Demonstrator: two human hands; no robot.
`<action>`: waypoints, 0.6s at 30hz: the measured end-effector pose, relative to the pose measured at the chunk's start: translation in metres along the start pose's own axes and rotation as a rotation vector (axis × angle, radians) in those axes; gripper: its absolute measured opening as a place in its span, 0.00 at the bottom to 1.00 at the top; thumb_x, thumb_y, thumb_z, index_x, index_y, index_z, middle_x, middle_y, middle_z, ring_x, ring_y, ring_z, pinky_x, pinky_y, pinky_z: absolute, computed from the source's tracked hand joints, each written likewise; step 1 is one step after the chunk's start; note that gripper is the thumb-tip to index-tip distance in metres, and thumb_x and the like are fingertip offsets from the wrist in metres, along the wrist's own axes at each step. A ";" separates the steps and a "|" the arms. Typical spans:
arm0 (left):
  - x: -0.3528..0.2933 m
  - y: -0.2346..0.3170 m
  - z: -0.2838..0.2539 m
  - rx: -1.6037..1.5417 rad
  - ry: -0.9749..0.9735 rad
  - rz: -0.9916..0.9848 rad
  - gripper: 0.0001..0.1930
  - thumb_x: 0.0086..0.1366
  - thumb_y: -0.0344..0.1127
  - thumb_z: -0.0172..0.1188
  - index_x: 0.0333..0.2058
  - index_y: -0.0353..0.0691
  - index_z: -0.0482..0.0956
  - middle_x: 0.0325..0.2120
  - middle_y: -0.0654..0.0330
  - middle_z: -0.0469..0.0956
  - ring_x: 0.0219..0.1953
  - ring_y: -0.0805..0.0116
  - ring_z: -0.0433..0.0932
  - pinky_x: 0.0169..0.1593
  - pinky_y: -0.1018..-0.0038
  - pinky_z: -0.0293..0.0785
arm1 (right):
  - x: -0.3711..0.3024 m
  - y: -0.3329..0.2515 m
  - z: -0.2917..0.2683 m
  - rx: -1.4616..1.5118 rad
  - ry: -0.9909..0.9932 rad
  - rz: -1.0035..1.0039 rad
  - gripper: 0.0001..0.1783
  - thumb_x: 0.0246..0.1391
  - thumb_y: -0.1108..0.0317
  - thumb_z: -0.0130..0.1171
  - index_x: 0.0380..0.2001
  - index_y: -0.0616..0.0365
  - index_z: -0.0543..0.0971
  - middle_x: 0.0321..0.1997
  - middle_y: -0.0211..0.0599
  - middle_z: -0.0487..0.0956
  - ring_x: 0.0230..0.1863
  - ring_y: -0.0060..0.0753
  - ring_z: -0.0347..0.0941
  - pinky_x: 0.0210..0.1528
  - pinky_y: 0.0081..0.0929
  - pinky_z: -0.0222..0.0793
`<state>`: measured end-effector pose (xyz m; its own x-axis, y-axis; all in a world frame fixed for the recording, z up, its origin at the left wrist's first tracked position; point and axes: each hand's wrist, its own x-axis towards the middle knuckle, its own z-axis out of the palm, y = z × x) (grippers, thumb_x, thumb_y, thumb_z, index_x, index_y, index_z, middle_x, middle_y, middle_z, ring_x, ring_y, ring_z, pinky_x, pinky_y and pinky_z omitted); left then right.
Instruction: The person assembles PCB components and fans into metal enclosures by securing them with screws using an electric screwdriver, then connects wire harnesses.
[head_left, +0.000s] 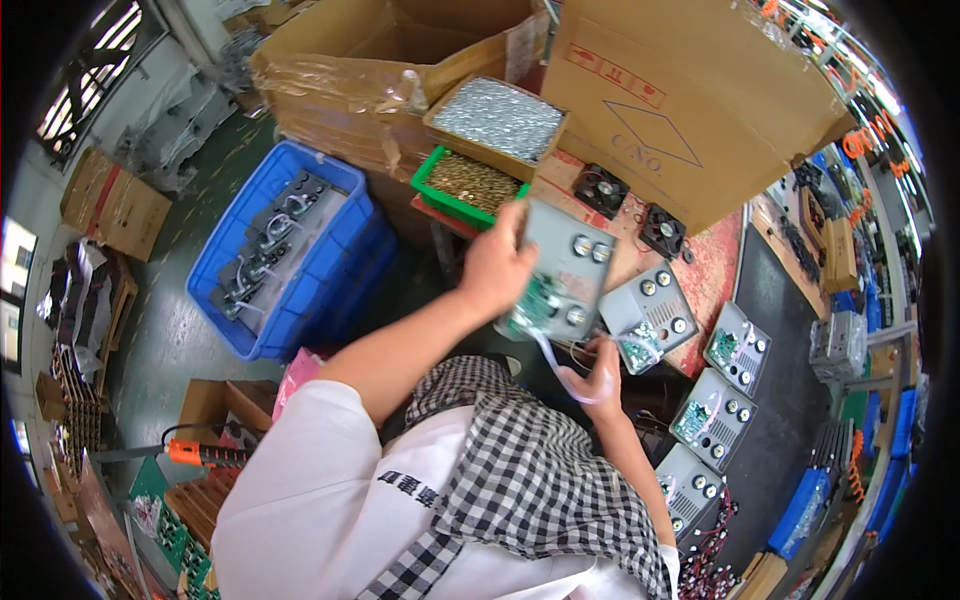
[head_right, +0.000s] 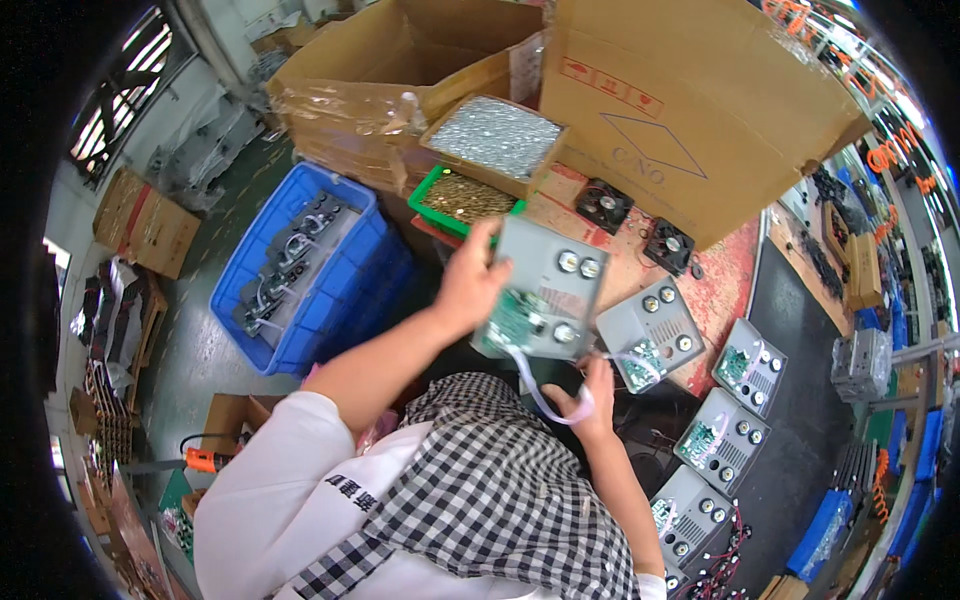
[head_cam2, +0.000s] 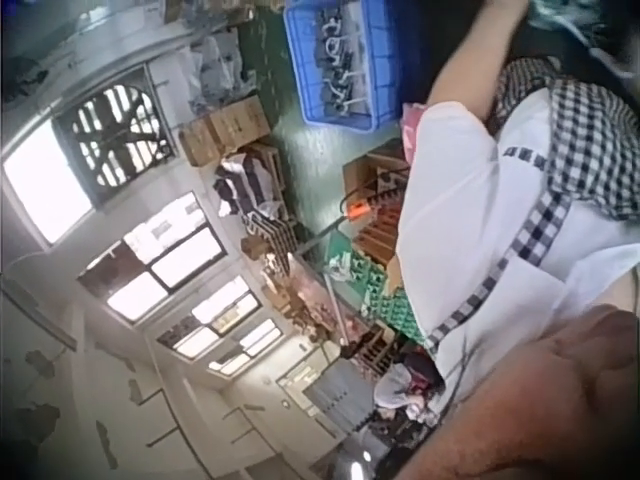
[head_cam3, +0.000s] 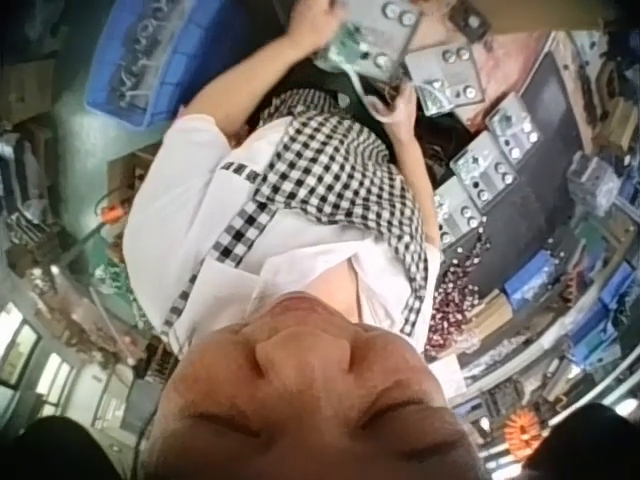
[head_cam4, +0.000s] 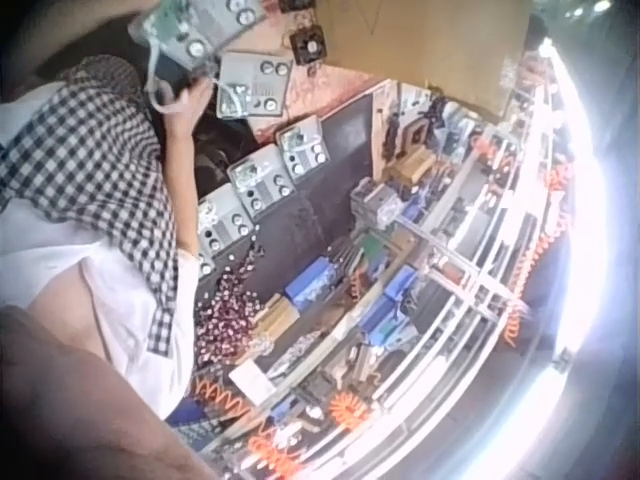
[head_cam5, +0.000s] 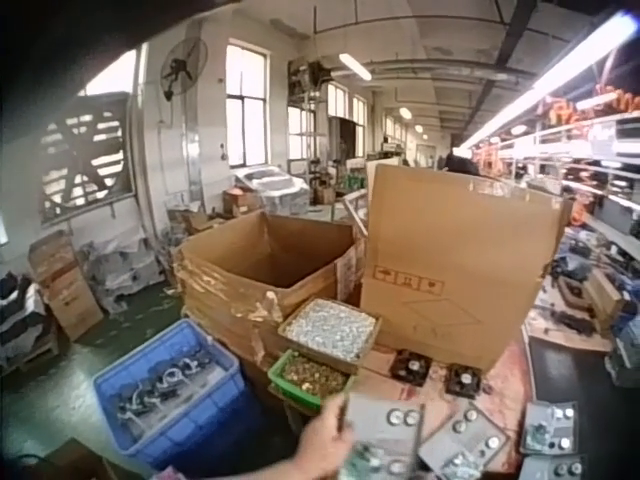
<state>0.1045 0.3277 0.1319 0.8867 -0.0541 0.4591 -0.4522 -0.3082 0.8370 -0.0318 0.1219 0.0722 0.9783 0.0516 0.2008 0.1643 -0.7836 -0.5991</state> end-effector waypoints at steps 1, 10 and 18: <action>0.018 0.002 -0.010 0.144 -0.109 -0.154 0.29 0.50 0.33 0.54 0.52 0.49 0.56 0.23 0.46 0.75 0.28 0.44 0.74 0.34 0.56 0.68 | 0.004 -0.002 -0.006 -0.294 -0.001 0.045 0.33 0.26 0.59 0.69 0.38 0.59 0.67 0.46 0.47 0.65 0.49 0.50 0.60 0.52 0.44 0.54; 0.094 0.028 0.050 0.878 -0.650 0.100 0.19 0.47 0.34 0.52 0.41 0.45 0.69 0.22 0.52 0.76 0.27 0.52 0.76 0.29 0.58 0.70 | 0.021 0.057 -0.021 -0.713 -0.084 0.256 0.41 0.22 0.55 0.70 0.46 0.47 0.68 0.55 0.44 0.60 0.59 0.47 0.52 0.56 0.55 0.48; 0.068 -0.020 0.168 0.820 -0.904 0.331 0.09 0.49 0.39 0.51 0.25 0.42 0.76 0.22 0.52 0.77 0.27 0.54 0.76 0.30 0.61 0.71 | 0.036 0.064 -0.092 -0.354 0.117 0.285 0.25 0.33 0.73 0.57 0.41 0.48 0.70 0.49 0.45 0.66 0.48 0.48 0.64 0.48 0.40 0.61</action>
<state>0.1901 0.1709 0.0961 0.6379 -0.7697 -0.0271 -0.7596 -0.6345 0.1429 0.0027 0.0166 0.1128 0.9539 -0.2507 0.1653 -0.1819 -0.9204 -0.3460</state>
